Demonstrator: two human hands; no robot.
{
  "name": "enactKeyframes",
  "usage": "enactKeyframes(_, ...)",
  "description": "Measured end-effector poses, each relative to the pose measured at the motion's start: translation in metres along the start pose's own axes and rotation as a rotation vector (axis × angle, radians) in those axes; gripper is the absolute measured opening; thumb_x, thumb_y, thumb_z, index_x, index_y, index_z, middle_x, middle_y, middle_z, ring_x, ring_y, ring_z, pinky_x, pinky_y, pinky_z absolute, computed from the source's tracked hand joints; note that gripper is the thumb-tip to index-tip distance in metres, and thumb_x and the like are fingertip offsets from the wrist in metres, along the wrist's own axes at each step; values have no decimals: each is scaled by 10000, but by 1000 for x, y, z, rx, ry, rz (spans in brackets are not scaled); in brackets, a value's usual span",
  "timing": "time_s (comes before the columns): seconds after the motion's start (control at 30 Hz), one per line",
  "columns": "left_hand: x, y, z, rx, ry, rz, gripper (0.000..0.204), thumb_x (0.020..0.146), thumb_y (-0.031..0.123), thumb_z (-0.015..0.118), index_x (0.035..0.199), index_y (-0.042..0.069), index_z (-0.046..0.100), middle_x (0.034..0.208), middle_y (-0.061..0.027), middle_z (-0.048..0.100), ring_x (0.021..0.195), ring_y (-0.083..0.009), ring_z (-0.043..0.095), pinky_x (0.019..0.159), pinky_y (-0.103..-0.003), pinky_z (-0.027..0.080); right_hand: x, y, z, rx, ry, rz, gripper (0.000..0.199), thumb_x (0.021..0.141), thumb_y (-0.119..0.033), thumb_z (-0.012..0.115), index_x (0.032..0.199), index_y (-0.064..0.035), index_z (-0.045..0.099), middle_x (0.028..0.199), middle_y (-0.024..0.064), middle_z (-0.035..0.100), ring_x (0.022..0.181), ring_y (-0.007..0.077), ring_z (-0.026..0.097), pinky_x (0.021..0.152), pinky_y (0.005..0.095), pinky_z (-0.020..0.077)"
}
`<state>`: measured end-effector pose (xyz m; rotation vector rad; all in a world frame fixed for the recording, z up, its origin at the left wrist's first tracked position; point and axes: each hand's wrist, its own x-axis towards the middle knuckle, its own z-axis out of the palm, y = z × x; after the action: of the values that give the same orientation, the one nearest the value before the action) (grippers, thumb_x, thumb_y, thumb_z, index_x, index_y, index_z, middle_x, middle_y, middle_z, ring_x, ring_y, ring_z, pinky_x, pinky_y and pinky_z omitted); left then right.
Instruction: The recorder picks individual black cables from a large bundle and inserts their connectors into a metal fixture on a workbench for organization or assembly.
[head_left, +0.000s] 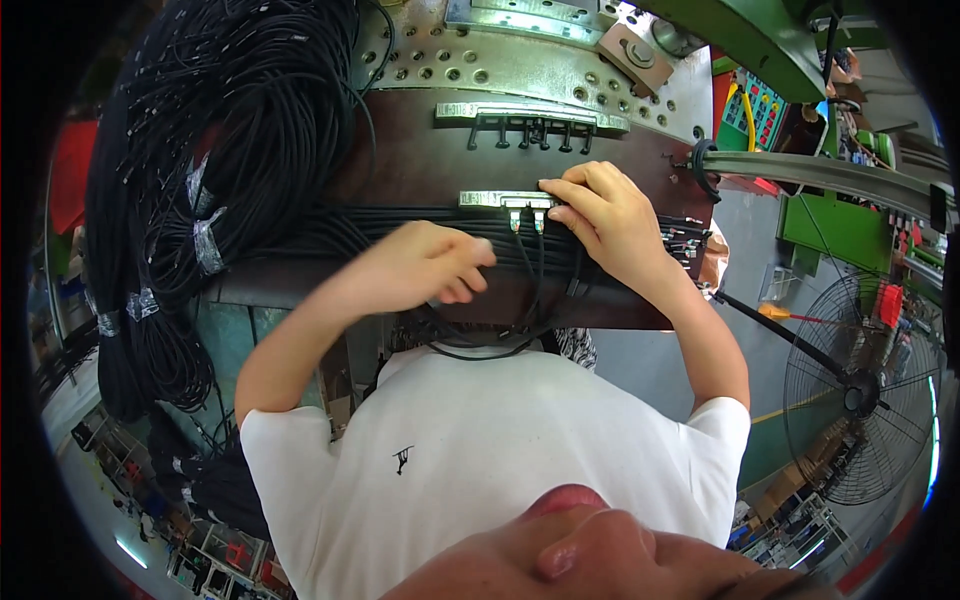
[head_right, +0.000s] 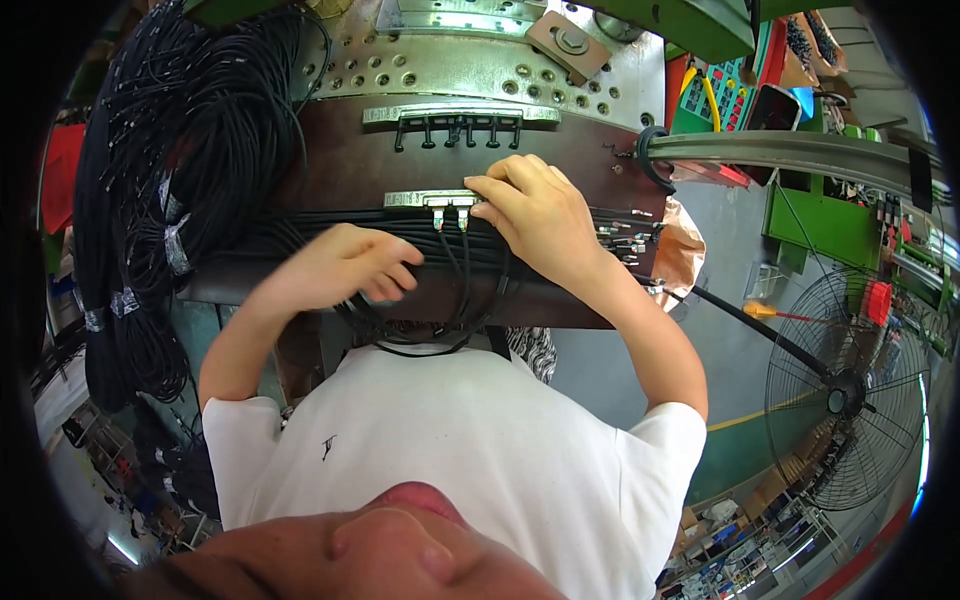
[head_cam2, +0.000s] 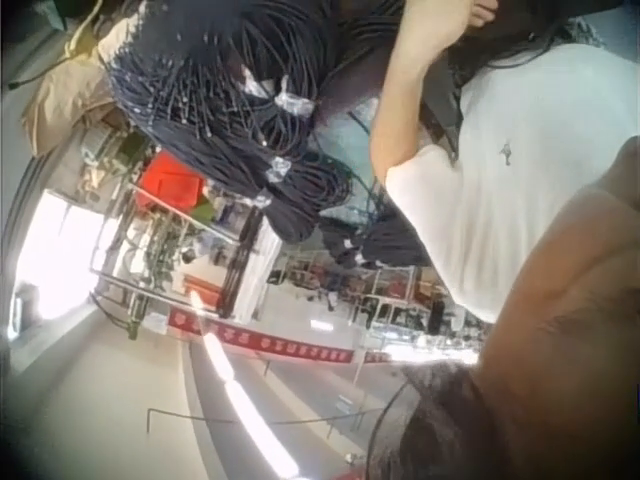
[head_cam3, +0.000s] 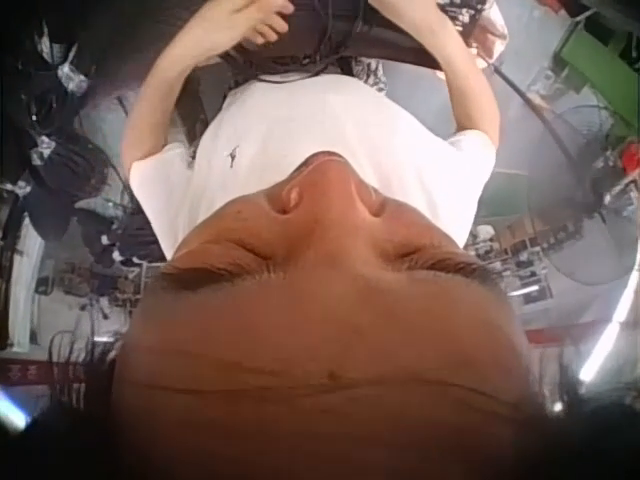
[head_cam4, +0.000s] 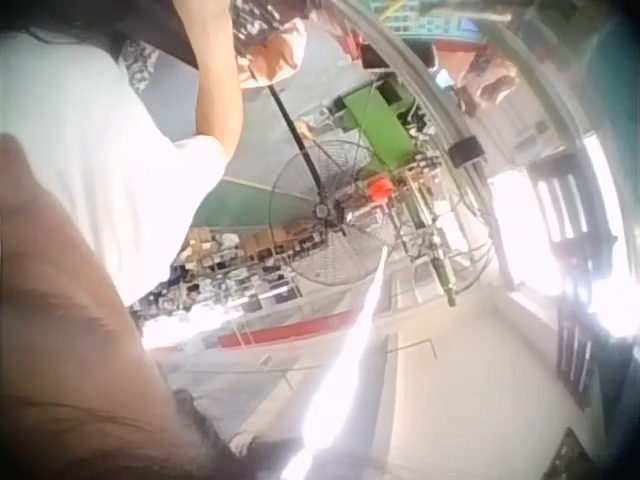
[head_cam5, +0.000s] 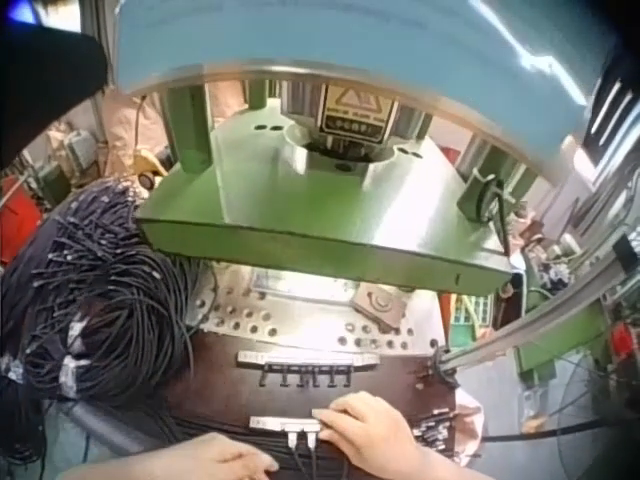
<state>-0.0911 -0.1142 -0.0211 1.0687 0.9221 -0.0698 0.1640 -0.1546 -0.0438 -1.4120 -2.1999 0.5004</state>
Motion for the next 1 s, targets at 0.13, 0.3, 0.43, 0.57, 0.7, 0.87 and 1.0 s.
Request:
enactKeyframes(0.13,34,-17,55,-91,-47,373,414,988,359,447,1011,-21,609,811,-96,669,703,-155,648,649,-270,512,25,-8,-13,104,86,-11,244,773,-111,698,1012,-64,675,884,64,612,826,239,583,717,337,482)
enactKeyframes(0.3,51,73,22,-654,81,224,300,997,336,402,904,77,522,546,38,427,447,-77,389,505,-258,435,130,61,-15,-221,374,-175,238,839,-145,632,1066,-89,678,920,120,664,883,280,628,802,339,487)
enactKeyframes(0.43,99,117,-35,-652,162,299,310,1001,295,406,937,36,565,637,29,449,529,-78,418,574,-282,463,146,78,-20,-205,295,6,194,884,-174,554,971,-22,639,882,200,644,803,320,620,717,418,477)
enactKeyframes(0.57,120,129,-49,-710,24,408,258,1016,220,403,930,-10,483,626,39,353,469,-31,323,394,-164,334,146,96,-28,-399,276,1,191,860,-151,572,1002,-49,648,905,177,652,849,313,622,756,394,481)
enactKeyframes(0.7,121,131,-46,-621,122,442,264,1001,240,442,887,9,499,638,9,431,489,-70,386,425,-198,400,137,101,-30,-591,226,-14,216,836,-128,591,1034,-75,657,929,154,660,894,306,624,794,371,485)
enactKeyframes(0.87,111,99,-105,1524,1104,798,320,881,350,611,1103,120,633,878,-51,686,664,-186,651,531,-304,523,134,101,-16,-693,516,-354,293,780,-68,583,1061,-113,650,901,127,669,873,305,636,766,366,512)
enactKeyframes(1.0,127,112,-105,930,635,885,246,894,206,540,880,-22,630,760,-195,635,693,-308,604,653,-420,476,131,88,-15,-642,316,-116,246,802,-166,635,1048,-151,648,831,92,652,763,285,632,673,390,511)
